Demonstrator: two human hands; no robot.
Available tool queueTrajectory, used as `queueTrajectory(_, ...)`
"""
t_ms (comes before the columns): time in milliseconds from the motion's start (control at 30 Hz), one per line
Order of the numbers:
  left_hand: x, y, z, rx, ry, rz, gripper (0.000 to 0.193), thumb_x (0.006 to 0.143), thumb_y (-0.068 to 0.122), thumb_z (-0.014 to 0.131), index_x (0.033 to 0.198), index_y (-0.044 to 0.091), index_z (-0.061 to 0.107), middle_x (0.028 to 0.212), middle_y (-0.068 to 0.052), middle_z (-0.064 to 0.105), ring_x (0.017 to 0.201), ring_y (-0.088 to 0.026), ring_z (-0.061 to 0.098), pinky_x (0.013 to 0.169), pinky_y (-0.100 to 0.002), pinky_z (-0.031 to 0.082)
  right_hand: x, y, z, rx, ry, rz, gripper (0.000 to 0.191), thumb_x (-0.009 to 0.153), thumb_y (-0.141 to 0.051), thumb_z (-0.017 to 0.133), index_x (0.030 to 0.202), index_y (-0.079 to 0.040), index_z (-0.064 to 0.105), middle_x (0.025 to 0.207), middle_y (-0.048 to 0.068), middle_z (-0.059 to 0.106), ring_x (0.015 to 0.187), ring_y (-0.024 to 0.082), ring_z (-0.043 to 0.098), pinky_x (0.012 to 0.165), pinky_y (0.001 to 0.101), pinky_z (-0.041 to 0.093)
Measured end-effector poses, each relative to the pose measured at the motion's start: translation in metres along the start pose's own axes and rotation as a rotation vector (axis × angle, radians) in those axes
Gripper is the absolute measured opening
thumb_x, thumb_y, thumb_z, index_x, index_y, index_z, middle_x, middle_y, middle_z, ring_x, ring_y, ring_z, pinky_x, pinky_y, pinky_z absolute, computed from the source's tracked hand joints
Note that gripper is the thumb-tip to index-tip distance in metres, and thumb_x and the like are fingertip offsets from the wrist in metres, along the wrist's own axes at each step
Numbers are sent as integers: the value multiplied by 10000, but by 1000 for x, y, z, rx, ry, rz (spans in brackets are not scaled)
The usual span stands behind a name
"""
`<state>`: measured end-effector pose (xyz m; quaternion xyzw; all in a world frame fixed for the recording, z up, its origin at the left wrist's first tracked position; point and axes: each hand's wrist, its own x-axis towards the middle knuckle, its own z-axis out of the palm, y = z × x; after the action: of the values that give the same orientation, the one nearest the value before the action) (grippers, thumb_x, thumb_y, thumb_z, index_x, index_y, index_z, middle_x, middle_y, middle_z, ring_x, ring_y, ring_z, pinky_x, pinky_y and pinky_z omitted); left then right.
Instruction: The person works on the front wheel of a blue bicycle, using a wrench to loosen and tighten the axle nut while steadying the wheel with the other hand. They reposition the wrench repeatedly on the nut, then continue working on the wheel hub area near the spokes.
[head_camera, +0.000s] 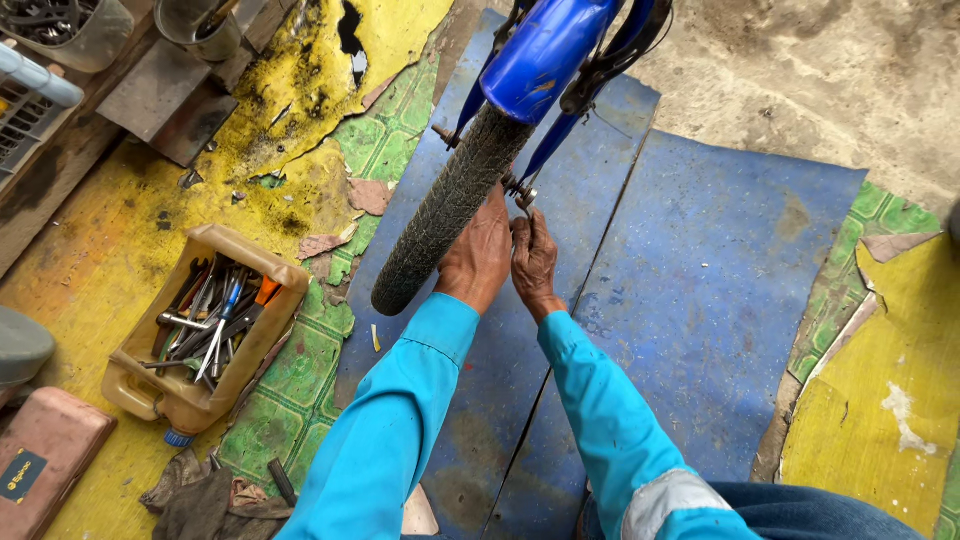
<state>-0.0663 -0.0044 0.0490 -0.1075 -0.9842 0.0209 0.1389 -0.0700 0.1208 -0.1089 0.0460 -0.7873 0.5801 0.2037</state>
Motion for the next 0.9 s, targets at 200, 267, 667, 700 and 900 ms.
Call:
queueTrajectory(200, 2, -1, -2, 92, -186, 60, 577, 947, 243, 618, 1415, -49, 451, 1389, -289, 543, 1299, -424, 536, 1131, -510, 418, -7, -6, -4, 167, 46, 309, 295, 1101, -235, 583, 1285, -15, 653, 903, 41, 688, 706, 113, 607, 608, 296, 528)
queueTrajectory(267, 2, 0, -3, 77, -170, 14, 545, 939, 234, 606, 1390, -38, 467, 1317, -291, 577, 1194, -418, 586, 1011, -524, 482, -5, -8, -8, 387, 111, 340, 299, 1099, -247, 573, 1258, 2, 617, 946, 37, 691, 729, 105, 638, 606, 281, 559)
queueTrajectory(667, 7, 0, 7, -535, -369, -205, 449, 992, 90, 567, 1404, -28, 432, 1146, -305, 659, 988, -430, 703, 710, -506, 607, 8, -54, -43, 557, -105, 752, 441, 1008, -403, 645, 1290, -66, 686, 789, -4, 667, 694, 68, 594, 477, 226, 410)
queueTrajectory(700, 6, 0, 6, -612, -430, -243, 438, 1017, 85, 544, 1421, -27, 417, 1142, -299, 662, 974, -425, 711, 683, -508, 612, 7, -58, -45, 534, -112, 782, 442, 1006, -403, 648, 1274, -54, 692, 776, 3, 669, 679, 70, 596, 469, 229, 409)
queueTrajectory(900, 1, 0, 9, -147, -10, -55, 369, 879, 164, 631, 1203, 18, 531, 1107, -253, 677, 1010, -394, 691, 845, -496, 577, 28, -72, -53, 416, -161, 860, 422, 994, -380, 646, 1172, -5, 719, 703, 32, 676, 540, 81, 563, 390, 237, 345)
